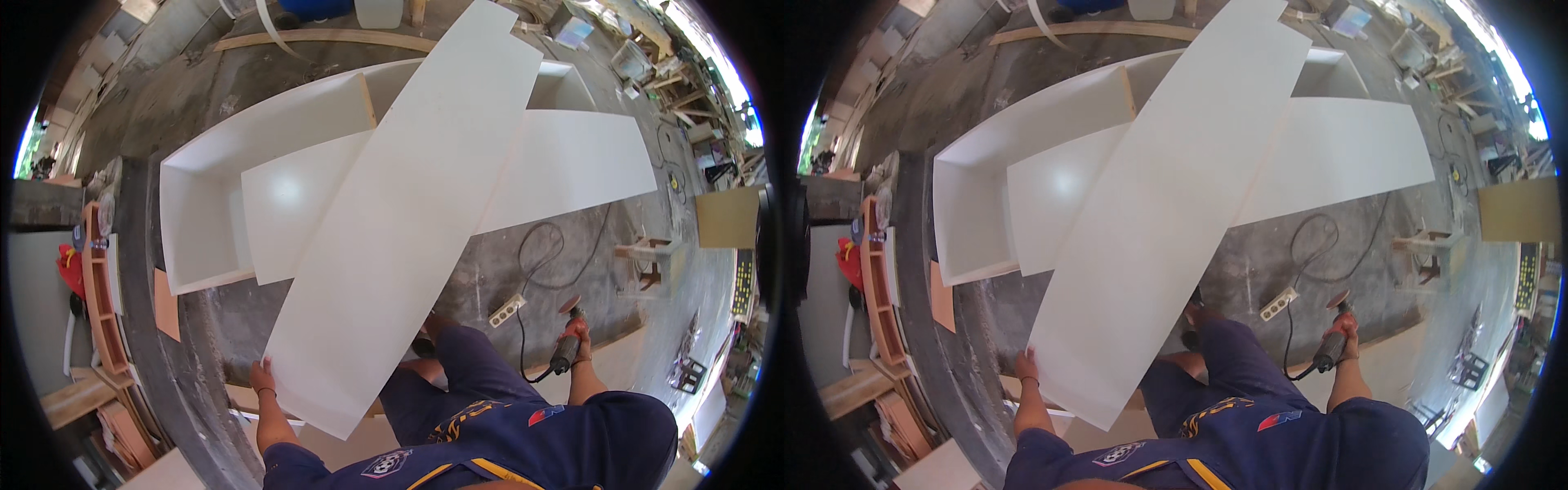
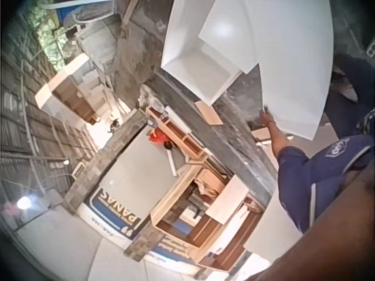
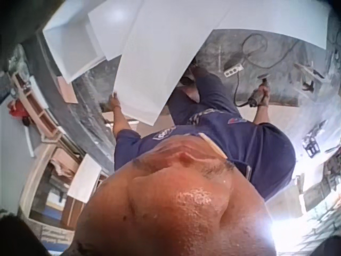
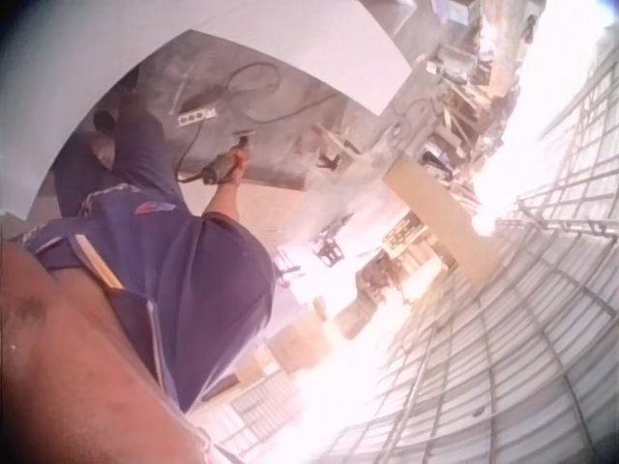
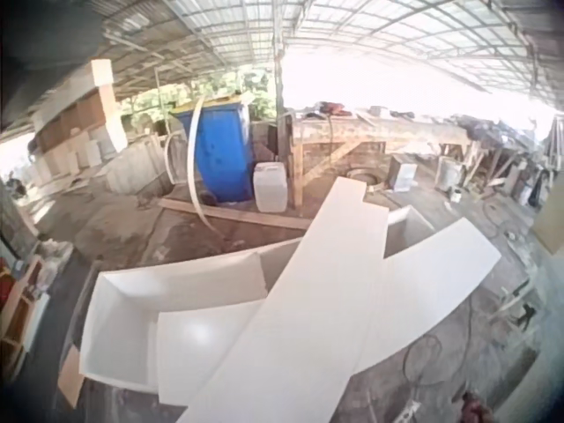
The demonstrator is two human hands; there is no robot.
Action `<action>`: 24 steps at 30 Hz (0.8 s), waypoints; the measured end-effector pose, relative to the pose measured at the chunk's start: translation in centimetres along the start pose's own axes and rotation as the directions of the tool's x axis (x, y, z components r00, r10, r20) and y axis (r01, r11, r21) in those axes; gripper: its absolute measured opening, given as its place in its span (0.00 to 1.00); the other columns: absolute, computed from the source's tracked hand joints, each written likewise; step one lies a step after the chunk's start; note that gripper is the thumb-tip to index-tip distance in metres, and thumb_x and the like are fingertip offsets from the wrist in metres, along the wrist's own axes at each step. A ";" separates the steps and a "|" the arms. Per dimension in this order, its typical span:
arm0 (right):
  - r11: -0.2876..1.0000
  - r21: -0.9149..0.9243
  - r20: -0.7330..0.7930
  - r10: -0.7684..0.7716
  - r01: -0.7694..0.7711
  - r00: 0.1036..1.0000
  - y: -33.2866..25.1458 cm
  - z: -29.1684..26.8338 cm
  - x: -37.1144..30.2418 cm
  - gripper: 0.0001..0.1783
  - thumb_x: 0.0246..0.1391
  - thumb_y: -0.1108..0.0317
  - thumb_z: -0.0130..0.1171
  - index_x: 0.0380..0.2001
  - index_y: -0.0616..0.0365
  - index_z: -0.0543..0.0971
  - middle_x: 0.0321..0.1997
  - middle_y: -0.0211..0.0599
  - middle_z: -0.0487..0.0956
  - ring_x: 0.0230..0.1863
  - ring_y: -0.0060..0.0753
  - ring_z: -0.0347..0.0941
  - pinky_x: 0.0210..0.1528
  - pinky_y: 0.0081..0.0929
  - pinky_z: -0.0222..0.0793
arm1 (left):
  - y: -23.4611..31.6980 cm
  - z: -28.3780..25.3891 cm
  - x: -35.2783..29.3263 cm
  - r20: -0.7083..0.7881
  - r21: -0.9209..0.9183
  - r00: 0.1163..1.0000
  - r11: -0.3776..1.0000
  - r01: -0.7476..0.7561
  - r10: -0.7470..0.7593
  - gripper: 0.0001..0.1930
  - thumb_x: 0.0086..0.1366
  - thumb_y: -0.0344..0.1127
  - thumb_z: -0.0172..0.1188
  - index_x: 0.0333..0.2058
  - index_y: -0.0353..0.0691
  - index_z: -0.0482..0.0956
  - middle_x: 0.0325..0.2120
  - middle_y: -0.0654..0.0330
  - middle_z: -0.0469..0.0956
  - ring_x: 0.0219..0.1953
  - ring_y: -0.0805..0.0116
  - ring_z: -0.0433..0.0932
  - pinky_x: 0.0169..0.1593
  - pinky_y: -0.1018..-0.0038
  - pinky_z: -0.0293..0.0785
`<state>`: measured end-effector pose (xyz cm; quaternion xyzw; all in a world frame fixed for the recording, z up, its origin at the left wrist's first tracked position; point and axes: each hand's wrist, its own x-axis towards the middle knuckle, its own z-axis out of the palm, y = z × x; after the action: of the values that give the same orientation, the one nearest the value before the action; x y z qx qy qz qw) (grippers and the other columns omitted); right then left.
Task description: The person cuts a strip of material with scissors, moves to a large white cabinet, and uses a handheld power sander to sand the edges of the cabinet.
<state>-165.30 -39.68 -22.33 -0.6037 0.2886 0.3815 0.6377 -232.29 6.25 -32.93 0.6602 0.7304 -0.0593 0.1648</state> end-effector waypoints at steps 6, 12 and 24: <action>0.999 0.049 -0.020 -0.012 0.013 1.000 1.1 2.5 -2.8 0.31 0.37 0.44 0.61 0.34 0.62 0.70 0.23 0.44 0.74 0.21 0.41 0.73 0.26 0.35 0.74 | 3.7 -2.7 6.9 -0.195 0.122 0.981 0.992 0.012 0.012 0.36 0.56 0.68 0.46 0.33 0.33 0.74 0.29 0.43 0.74 0.35 0.42 0.72 0.39 0.55 0.67; 0.977 0.139 -0.060 -0.157 0.164 0.986 5.6 7.6 -6.6 0.33 0.39 0.46 0.61 0.40 0.61 0.67 0.23 0.43 0.74 0.21 0.40 0.74 0.25 0.35 0.76 | 12.0 -6.4 4.3 -0.448 -0.441 0.429 0.611 0.657 -0.784 0.36 0.62 0.64 0.40 0.42 0.30 0.72 0.42 0.43 0.72 0.45 0.47 0.72 0.47 0.54 0.66; 0.937 0.332 -0.111 -0.080 0.112 0.991 18.1 11.2 -13.8 0.32 0.38 0.45 0.62 0.36 0.62 0.69 0.23 0.41 0.75 0.20 0.38 0.74 0.25 0.34 0.76 | 7.6 -6.1 7.5 -0.105 -0.403 0.852 0.805 0.435 -0.513 0.43 0.62 0.66 0.34 0.33 0.22 0.75 0.32 0.38 0.77 0.35 0.42 0.76 0.38 0.55 0.72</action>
<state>-189.00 -30.89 -19.67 -0.5165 0.3500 0.2655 0.7350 -226.38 16.15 -28.62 0.4156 0.8837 0.1074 0.1865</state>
